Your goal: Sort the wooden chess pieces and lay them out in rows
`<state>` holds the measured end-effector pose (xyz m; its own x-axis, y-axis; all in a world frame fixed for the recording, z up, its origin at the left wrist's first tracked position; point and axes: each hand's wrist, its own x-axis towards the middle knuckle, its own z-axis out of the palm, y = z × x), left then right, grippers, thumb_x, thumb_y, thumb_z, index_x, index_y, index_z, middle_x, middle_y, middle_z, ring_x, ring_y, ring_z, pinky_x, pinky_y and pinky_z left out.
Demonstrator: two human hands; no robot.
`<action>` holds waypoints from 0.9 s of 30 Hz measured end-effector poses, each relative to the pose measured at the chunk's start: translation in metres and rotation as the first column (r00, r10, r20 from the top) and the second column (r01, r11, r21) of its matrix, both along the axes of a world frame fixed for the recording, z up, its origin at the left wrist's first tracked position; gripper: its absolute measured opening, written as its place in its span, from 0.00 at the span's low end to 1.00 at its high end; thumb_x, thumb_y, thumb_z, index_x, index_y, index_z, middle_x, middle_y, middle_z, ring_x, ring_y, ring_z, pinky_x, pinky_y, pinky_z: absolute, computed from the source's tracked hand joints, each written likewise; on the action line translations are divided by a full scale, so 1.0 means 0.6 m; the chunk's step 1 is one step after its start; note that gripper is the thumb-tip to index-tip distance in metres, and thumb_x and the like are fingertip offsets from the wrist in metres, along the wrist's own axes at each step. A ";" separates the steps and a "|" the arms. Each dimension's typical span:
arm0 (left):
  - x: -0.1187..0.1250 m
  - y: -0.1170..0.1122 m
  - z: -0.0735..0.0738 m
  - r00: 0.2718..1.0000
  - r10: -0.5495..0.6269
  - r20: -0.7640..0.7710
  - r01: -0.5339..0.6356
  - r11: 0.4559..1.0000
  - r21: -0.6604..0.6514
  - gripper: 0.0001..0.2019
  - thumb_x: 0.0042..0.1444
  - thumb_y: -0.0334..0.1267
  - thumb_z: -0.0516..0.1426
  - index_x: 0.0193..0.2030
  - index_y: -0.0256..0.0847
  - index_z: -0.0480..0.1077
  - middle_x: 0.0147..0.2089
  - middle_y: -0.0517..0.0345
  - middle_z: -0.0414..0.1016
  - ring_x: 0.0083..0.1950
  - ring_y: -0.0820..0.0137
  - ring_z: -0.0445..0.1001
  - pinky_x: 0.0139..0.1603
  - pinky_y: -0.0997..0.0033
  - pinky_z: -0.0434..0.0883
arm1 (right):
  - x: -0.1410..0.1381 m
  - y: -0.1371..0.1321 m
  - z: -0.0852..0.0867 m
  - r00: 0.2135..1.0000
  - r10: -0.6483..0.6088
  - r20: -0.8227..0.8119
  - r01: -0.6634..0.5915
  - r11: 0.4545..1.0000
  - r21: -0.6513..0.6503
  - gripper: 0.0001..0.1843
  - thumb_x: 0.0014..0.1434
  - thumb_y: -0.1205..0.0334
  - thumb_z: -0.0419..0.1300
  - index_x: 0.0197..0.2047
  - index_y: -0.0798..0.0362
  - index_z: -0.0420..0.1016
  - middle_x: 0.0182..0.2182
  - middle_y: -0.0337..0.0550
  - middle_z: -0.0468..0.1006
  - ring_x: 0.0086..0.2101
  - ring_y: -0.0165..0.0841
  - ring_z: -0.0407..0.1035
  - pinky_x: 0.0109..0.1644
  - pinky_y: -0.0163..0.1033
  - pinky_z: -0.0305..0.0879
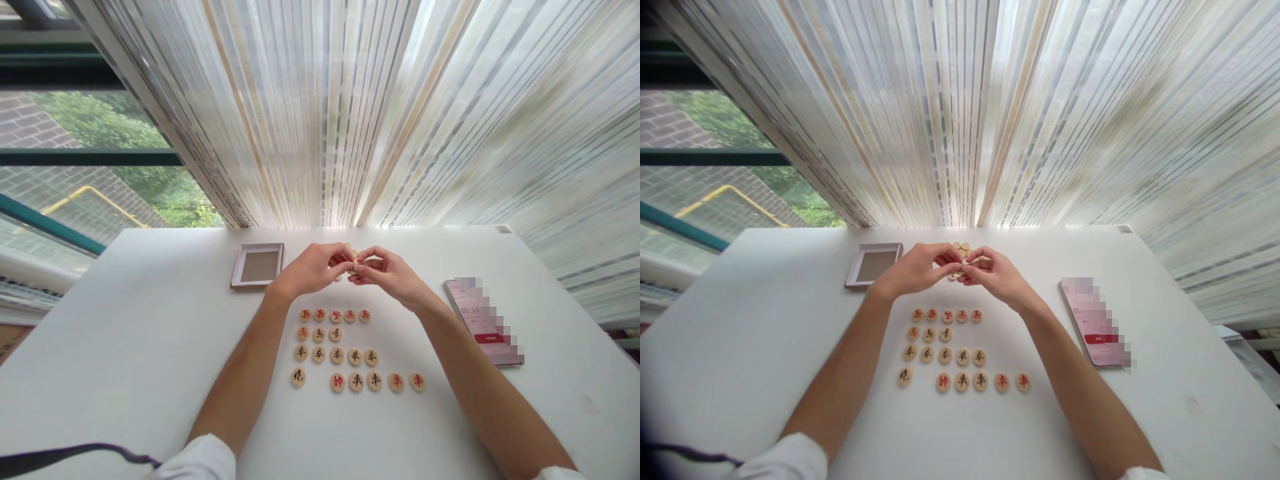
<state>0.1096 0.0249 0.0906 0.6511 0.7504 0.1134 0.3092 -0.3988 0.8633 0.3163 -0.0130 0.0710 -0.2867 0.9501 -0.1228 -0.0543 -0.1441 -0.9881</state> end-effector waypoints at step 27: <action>0.009 -0.010 0.009 1.000 -0.019 -0.015 0.021 0.995 0.096 0.09 0.60 0.40 0.61 0.46 0.42 0.76 0.40 0.58 0.81 0.41 0.68 0.79 0.46 0.68 0.75 | 0.003 0.000 -0.007 0.993 -0.101 0.060 0.098 0.994 0.051 0.21 0.51 0.46 0.73 0.37 0.52 0.74 0.30 0.46 0.85 0.34 0.41 0.81 0.42 0.49 0.79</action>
